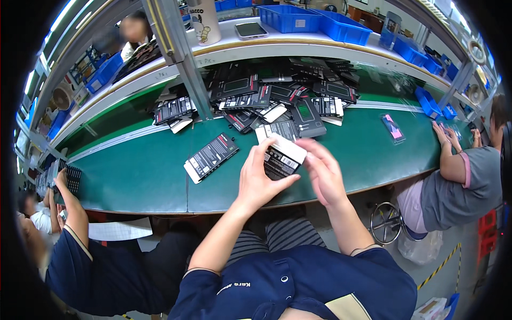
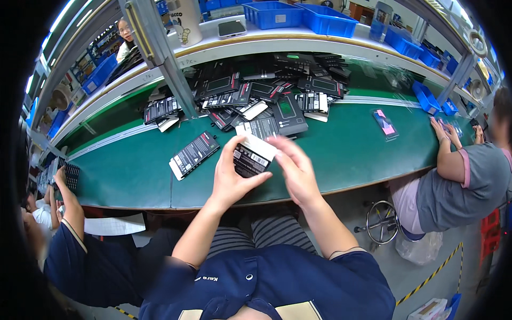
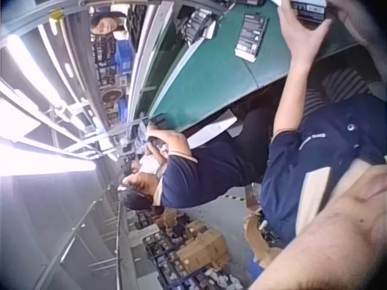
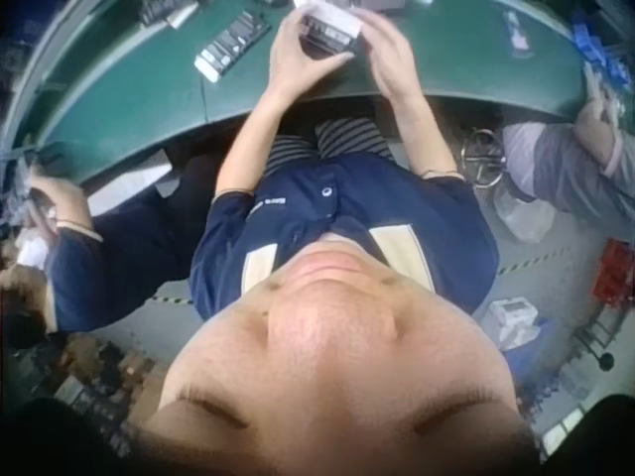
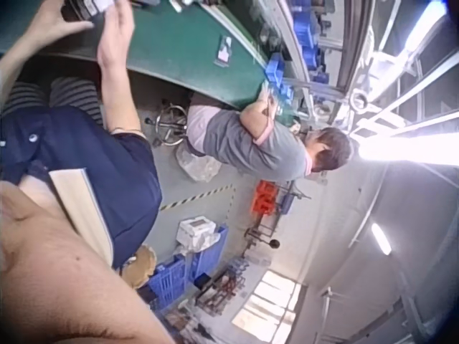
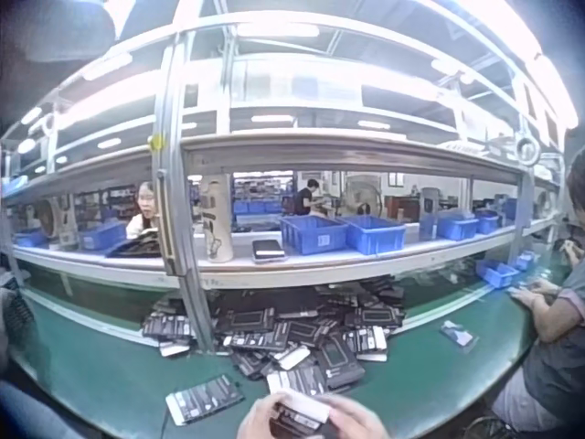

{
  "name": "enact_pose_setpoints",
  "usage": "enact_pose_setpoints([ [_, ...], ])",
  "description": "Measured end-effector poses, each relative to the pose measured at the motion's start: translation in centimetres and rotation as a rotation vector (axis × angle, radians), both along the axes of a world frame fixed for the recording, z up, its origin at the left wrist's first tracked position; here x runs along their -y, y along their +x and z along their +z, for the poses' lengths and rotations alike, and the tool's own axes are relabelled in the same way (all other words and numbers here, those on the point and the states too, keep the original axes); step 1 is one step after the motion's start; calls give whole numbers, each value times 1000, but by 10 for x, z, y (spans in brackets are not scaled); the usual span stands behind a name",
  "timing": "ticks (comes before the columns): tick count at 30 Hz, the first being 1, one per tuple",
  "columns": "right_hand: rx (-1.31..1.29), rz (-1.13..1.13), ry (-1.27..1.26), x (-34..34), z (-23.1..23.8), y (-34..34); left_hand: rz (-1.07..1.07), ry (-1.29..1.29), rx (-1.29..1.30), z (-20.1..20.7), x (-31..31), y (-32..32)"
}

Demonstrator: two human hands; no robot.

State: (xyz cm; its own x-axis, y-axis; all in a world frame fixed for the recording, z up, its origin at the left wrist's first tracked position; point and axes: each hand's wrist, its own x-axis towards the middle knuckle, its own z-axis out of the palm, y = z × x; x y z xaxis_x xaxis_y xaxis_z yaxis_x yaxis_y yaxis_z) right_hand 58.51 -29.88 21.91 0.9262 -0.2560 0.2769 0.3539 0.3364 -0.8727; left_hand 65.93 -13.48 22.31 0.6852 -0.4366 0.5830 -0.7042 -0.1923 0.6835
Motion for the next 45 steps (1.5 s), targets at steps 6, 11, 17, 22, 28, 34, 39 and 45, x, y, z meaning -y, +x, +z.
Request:
enact_pose_setpoints([
  [6, 256, -240, -313, -45, -6, 30, -314, -717, -488, -8, -1, 5],
  [11, 204, -130, -89, -58, -3, 31, -306, -792, -455, -9, -8, 11],
  [17, 270, -131, 68, -60, -7, 31, -253, -867, -423, -12, -2, 3],
  [22, 319, -331, -408, -60, -51, 24, -153, -473, 86, -29, -19, 18],
  [28, 621, -385, -1015, -119, -17, 17, -288, -776, -1167, 4, -99, 13],
  [34, 342, -224, -1288, -186, -28, 81, 211, -436, -472, -8, -197, 70],
  [39, 137, -146, -1571, -182, -43, 48, 596, 195, -266, -35, -231, 98],
  [45, 239, -81, -974, -76, -54, -4, -137, 575, 309, -21, -152, 51],
])
